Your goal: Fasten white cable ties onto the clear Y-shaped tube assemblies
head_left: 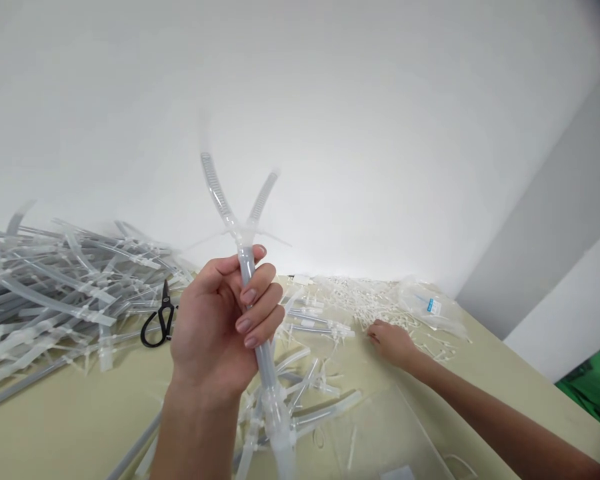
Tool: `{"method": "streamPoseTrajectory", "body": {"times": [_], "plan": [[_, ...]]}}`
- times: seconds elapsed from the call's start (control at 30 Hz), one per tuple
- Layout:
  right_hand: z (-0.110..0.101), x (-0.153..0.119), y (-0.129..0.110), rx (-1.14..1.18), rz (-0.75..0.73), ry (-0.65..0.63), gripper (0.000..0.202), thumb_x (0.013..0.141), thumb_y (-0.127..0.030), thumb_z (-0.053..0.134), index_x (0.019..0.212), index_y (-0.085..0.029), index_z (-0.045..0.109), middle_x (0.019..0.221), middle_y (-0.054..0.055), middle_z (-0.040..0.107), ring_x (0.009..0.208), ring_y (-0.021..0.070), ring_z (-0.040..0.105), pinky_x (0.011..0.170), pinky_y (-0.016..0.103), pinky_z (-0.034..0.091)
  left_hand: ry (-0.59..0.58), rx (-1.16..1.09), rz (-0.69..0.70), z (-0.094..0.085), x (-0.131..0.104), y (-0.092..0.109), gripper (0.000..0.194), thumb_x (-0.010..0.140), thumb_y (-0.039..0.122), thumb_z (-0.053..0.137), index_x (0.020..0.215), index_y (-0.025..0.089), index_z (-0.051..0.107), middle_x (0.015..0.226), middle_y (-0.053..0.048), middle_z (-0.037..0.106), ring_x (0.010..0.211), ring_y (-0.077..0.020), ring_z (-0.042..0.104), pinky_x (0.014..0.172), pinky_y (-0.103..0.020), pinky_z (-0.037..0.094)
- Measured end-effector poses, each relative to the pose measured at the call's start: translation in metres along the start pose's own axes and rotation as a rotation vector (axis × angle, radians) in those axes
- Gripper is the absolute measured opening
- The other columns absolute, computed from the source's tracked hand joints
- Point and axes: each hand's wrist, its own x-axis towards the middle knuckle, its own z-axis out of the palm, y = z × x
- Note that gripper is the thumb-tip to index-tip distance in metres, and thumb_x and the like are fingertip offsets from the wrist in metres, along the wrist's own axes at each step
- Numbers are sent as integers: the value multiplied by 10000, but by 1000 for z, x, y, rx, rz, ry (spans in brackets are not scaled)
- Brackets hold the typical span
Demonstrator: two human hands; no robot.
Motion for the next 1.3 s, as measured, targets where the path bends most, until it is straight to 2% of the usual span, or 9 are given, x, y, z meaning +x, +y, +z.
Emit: {"method": "streamPoseTrajectory", "body": {"times": [0.13, 0.3, 0.4, 0.53, 0.7, 0.9, 1.07, 1.17, 1.3], "plan": [[4, 0, 4, 46, 9, 59, 134, 861, -206, 521, 829, -151, 639, 908, 52, 650, 879, 188, 585, 782, 355, 432, 8, -5, -7, -1, 0, 0, 272, 890, 176, 254, 849, 166, 523, 562, 59, 271, 387, -65, 149, 323, -185, 153], [0, -1, 16, 160, 26, 136, 195, 839, -183, 467, 842, -187, 661, 847, 52, 681, 795, 169, 606, 702, 264, 418, 10, -2, -25, -2, 4, -4, 261, 886, 176, 266, 842, 164, 522, 562, 59, 275, 387, -66, 149, 322, -182, 157], [-3, 4, 24, 214, 51, 166, 267, 856, -234, 426, 960, -182, 667, 838, 50, 694, 735, 161, 614, 671, 247, 431, 11, 4, -30, -2, 6, -6, 249, 882, 174, 280, 845, 166, 526, 563, 58, 281, 388, -66, 155, 322, -179, 166], [-5, 13, 25, 226, 44, 194, 319, 876, -258, 421, 1088, -185, 647, 986, 65, 680, 838, 174, 615, 776, 277, 438, 13, 6, -33, -2, 6, -6, 248, 882, 173, 282, 839, 168, 526, 560, 59, 278, 389, -67, 152, 323, -178, 164], [3, 21, 10, 204, -46, 120, 194, 843, -258, 573, 993, -172, 660, 1020, 67, 648, 969, 200, 579, 863, 365, 423, 12, 10, -38, -3, 6, -6, 240, 882, 172, 287, 845, 170, 524, 564, 59, 272, 395, -68, 141, 326, -181, 155], [9, 23, 1, 243, -62, 116, 142, 866, -274, 560, 827, -153, 624, 904, 33, 630, 889, 190, 574, 841, 401, 425, 32, 11, -30, -2, 5, -7, 246, 887, 175, 279, 853, 171, 522, 567, 59, 266, 396, -69, 143, 328, -184, 151], [-10, 15, -2, 415, -27, 251, 177, 881, -238, 448, 864, -177, 614, 933, 78, 613, 914, 211, 539, 858, 362, 379, 42, -1, -42, -3, 7, -7, 246, 889, 181, 280, 847, 172, 522, 564, 59, 265, 389, -67, 142, 325, -183, 146], [-32, 2, -7, 587, 28, 330, 241, 895, -357, 406, 904, -192, 583, 919, 82, 603, 833, 212, 533, 759, 333, 403, 46, 3, -52, -3, 10, -10, 240, 889, 194, 290, 857, 176, 527, 564, 56, 282, 386, -66, 154, 323, -178, 151], [-69, -29, -27, 849, 35, 291, 339, 904, -485, 381, 874, -204, 568, 793, 42, 575, 661, 167, 495, 599, 284, 412, 80, 41, -68, 1, 15, -20, 226, 892, 229, 317, 864, 181, 536, 580, 41, 328, 395, -66, 223, 331, -171, 206]]}}
